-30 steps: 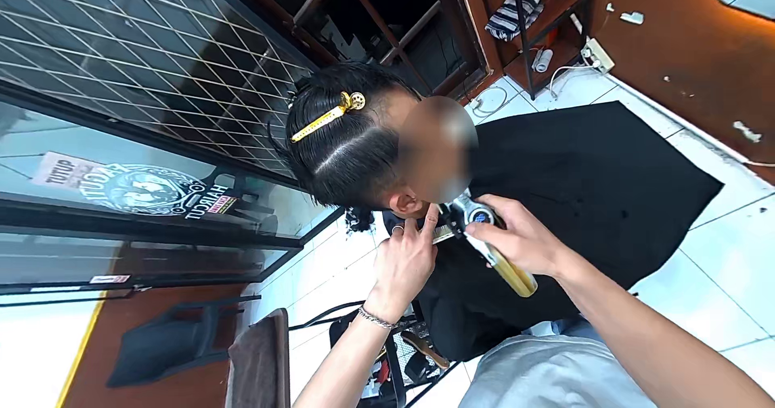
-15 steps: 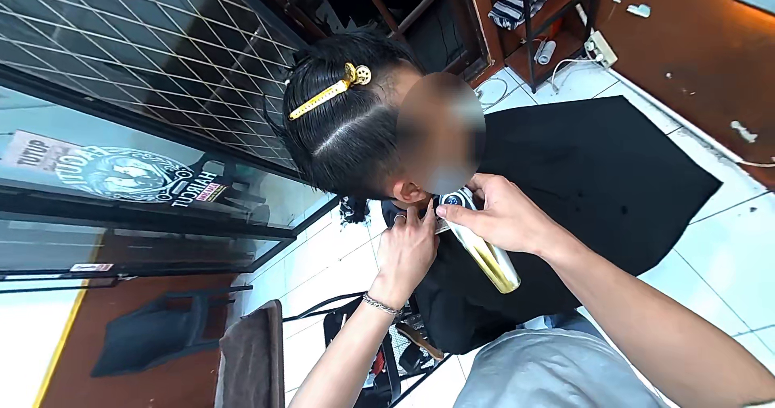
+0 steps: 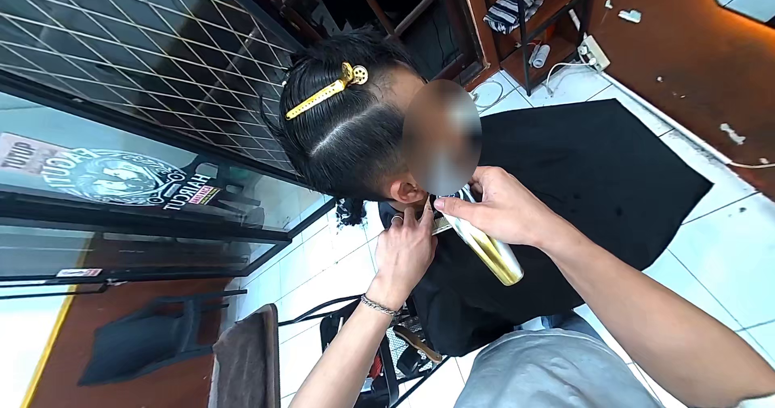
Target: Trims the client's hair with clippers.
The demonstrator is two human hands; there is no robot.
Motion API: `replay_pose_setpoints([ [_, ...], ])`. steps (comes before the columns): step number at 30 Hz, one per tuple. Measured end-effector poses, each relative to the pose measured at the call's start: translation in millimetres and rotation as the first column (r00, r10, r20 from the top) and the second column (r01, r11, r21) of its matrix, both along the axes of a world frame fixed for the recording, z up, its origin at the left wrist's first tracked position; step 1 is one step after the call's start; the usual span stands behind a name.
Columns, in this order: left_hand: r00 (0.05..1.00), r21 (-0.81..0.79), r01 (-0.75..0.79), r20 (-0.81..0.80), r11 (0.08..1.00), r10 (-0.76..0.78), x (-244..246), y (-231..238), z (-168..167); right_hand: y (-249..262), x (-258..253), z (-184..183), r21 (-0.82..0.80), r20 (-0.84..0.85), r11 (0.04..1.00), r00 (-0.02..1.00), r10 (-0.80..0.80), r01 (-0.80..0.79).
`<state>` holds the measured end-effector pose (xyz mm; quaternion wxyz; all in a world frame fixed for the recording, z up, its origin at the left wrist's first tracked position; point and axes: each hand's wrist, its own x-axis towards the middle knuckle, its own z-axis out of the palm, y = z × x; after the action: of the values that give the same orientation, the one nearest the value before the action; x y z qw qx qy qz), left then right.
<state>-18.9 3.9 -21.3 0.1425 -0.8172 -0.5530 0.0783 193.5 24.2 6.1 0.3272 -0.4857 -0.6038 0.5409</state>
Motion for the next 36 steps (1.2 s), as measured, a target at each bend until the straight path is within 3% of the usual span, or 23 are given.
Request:
replay_pose_setpoints([
  [3,1.0,-0.001,-0.001,0.005,1.0,0.001,0.1,-0.3,0.2,0.2,0.4,0.7,0.07,-0.015,0.998,1.0,0.0,0.001],
  [7,1.0,-0.019,-0.01,-0.007,1.0,0.01,0.3,-0.8,1.5,1.9,3.7,-1.7,0.029,0.068,0.998,0.996,0.051,-0.053],
  [16,1.0,-0.022,-0.017,0.001,1.0,0.017,0.3,-0.3,-0.1,1.3,2.8,7.7,0.104,0.039,0.994,0.999,0.014,-0.018],
  [19,1.0,-0.027,-0.026,-0.011,0.999,0.026,0.3,-0.5,0.6,0.4,5.5,3.9,0.053,0.099,0.996,0.993,0.065,-0.07],
  [24,1.0,-0.008,0.0,-0.004,1.0,0.0,0.6,-0.5,0.2,-6.2,3.2,-3.1,-0.021,0.026,0.999,0.999,0.036,-0.036],
  [29,0.999,-0.026,-0.014,-0.037,1.0,0.013,0.8,-1.0,-0.3,-13.0,-10.7,-6.7,0.023,0.187,0.995,0.977,-0.103,0.101],
  [36,1.0,-0.019,-0.007,-0.011,1.0,0.007,0.9,-1.8,0.4,-8.8,-3.6,7.9,0.027,0.201,0.999,0.979,-0.029,0.024],
])
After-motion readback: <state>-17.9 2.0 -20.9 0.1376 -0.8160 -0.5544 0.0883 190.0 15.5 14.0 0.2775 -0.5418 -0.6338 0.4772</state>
